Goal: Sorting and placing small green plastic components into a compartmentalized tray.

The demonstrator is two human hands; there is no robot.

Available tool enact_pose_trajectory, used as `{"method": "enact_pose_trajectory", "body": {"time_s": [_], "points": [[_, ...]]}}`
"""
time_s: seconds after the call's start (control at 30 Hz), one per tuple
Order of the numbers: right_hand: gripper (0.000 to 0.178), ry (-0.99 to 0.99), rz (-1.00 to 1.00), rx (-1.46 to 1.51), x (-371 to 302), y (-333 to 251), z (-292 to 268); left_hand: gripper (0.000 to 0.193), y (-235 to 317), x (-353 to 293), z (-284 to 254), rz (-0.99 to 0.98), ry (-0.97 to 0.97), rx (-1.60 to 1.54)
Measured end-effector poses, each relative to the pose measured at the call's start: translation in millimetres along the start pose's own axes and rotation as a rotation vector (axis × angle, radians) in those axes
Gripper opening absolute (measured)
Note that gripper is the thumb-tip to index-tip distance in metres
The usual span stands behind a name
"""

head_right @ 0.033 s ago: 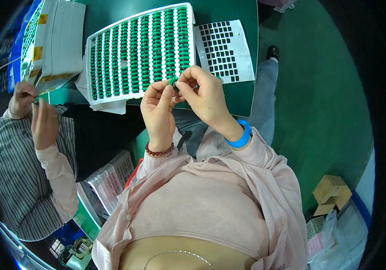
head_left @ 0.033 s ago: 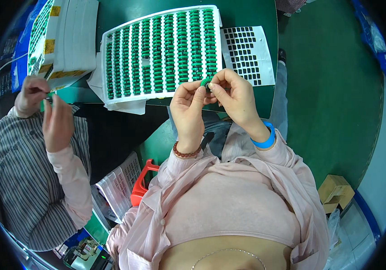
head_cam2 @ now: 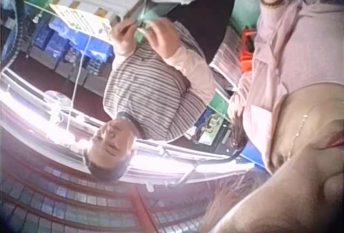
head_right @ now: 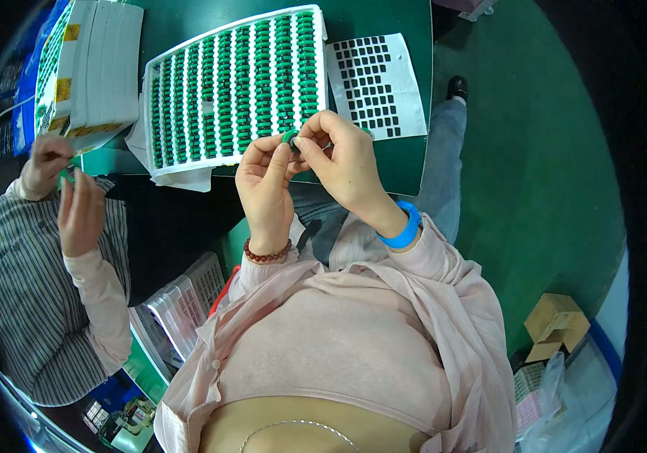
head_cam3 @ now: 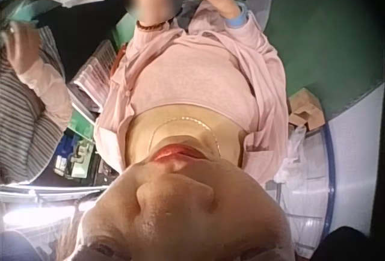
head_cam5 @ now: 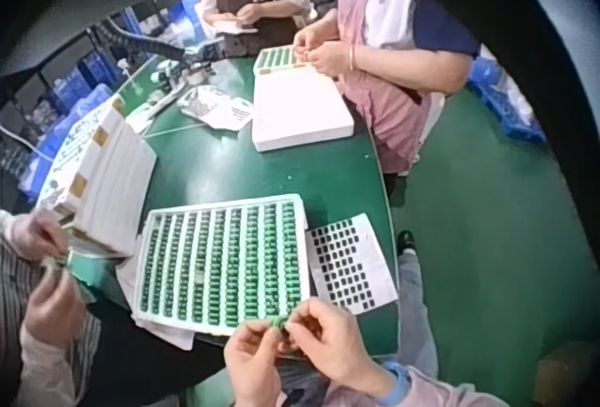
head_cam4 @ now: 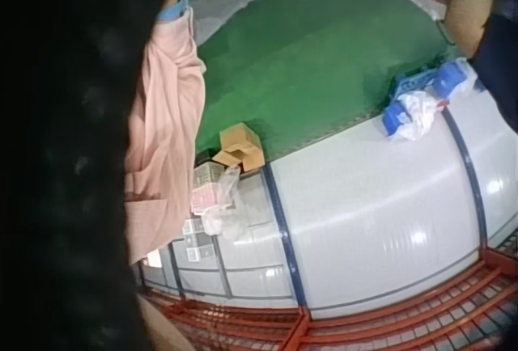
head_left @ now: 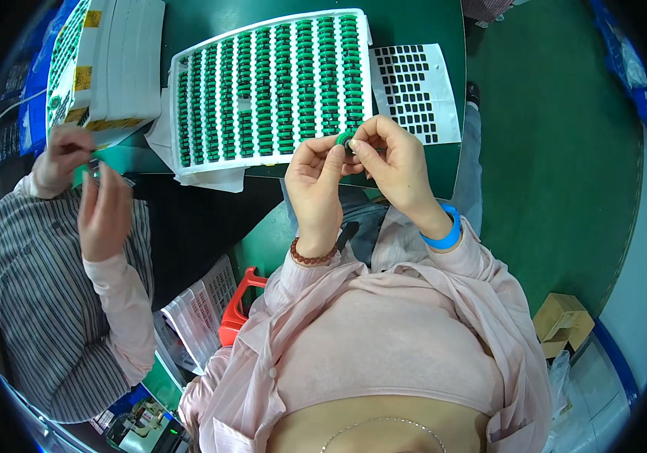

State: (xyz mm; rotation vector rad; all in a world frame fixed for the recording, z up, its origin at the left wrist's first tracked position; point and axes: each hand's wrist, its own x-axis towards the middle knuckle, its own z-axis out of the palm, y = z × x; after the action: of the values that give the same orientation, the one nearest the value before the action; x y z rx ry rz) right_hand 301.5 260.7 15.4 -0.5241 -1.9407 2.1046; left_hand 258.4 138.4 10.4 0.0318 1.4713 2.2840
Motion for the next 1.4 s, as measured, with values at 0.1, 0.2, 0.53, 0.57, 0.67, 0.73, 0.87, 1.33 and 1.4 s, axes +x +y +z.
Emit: {"method": "enact_pose_trajectory", "body": {"time_s": [0.1, 0.2, 0.53, 0.57, 0.67, 0.73, 0.87, 1.33, 1.4], "points": [[0.005, 0.023, -0.048, -0.063, -1, 1, 0, 0.011, 1, 0, 2, -0.005, -0.015, -0.006], [0.008, 0.106, -0.088, -0.139, -5, -3, 4, 0.011, -1, 0, 2, -0.003, -0.002, 0.023], [0.010, 0.131, -0.313, -0.100, -8, 3, 0, 0.015, 13, 14, -11, -0.002, -0.198, 0.107], [0.008, 0.067, -0.182, 0.025, -8, -5, -5, 0.013, 17, 17, -11, -0.010, -0.225, 0.120], [0.007, 0.202, -0.226, 0.085, 12, 2, -24, 0.010, 31, 21, -17, -0.025, -0.182, 0.181], [0.011, 0.401, -0.291, -0.242, 35, -1, -49, 0.007, 38, 25, -27, 0.072, -0.184, 0.247], [0.013, 0.527, -0.477, -0.771, 70, 21, -96, 0.011, 57, 30, -37, 0.081, -0.126, 0.397], [0.020, 0.482, -0.580, -1.139, 77, 48, -92, 0.013, 120, 55, -82, 0.162, 0.066, 0.577], [0.021, 0.454, -0.585, -1.128, 82, 51, -85, 0.013, 126, 56, -95, 0.189, 0.066, 0.648]]}}
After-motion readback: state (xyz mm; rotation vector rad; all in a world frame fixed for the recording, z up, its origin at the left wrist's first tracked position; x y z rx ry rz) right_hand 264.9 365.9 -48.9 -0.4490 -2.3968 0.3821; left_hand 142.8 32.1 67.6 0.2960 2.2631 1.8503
